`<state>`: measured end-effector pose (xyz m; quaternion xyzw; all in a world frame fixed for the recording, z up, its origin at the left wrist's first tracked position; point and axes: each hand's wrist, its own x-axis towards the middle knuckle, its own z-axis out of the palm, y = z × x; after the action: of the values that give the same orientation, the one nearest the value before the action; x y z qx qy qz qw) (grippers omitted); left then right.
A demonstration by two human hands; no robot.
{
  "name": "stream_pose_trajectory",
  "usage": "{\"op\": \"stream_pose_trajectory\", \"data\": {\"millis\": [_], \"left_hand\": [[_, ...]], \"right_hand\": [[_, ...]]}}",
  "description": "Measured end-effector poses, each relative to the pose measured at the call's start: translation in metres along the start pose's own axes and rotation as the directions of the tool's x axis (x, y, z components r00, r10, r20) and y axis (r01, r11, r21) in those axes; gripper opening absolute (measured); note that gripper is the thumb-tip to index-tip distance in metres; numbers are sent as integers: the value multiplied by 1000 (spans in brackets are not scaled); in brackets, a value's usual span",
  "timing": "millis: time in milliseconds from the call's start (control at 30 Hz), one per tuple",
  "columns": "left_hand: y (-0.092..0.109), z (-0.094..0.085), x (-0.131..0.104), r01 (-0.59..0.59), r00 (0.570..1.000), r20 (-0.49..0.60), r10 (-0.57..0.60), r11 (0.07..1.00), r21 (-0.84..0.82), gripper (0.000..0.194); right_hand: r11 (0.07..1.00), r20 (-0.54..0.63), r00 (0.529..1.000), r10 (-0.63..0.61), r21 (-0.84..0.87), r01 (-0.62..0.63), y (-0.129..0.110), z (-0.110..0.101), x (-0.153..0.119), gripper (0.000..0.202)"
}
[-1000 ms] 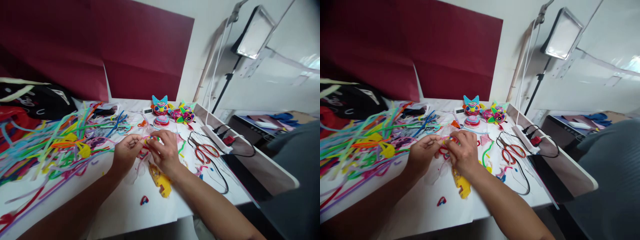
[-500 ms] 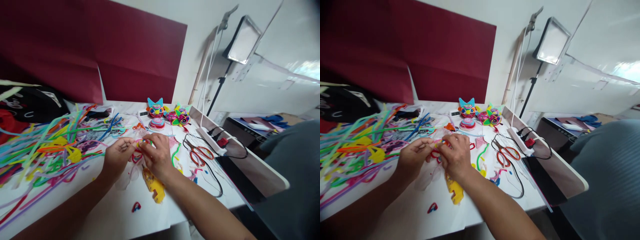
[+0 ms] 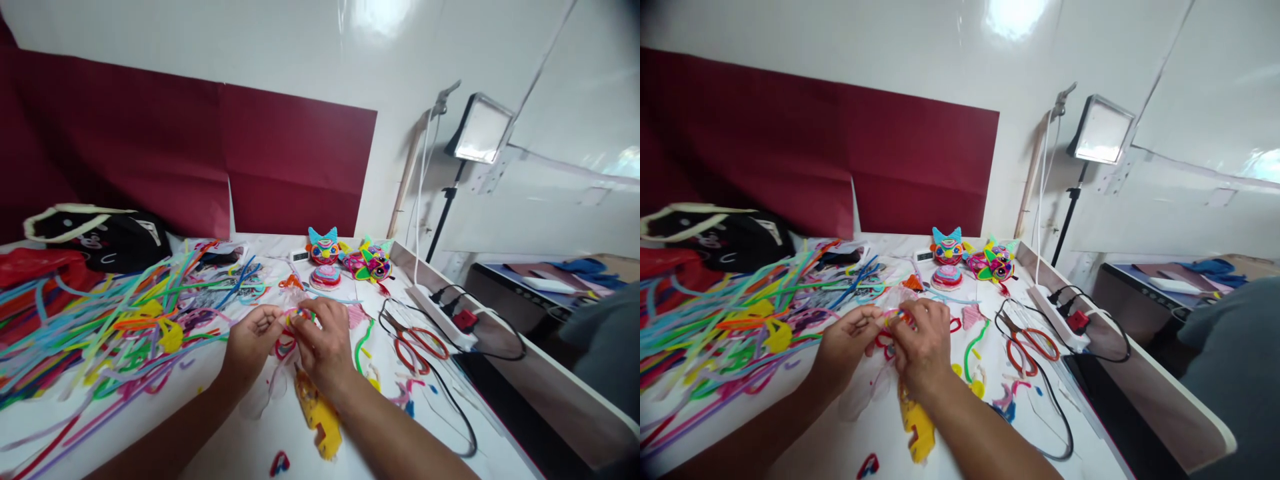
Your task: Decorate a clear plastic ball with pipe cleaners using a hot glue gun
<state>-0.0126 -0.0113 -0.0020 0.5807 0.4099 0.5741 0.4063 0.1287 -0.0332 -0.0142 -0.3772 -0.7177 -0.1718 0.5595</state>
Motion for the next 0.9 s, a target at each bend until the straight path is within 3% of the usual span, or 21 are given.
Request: {"op": "stream_pose_trajectory", "data": {"millis": [900], "left_hand": [[0, 5, 1, 29, 1000, -8, -29, 999, -27, 17]], "right_hand": [[1000, 24, 1000, -4, -9, 4, 3, 1, -5, 13]]}}
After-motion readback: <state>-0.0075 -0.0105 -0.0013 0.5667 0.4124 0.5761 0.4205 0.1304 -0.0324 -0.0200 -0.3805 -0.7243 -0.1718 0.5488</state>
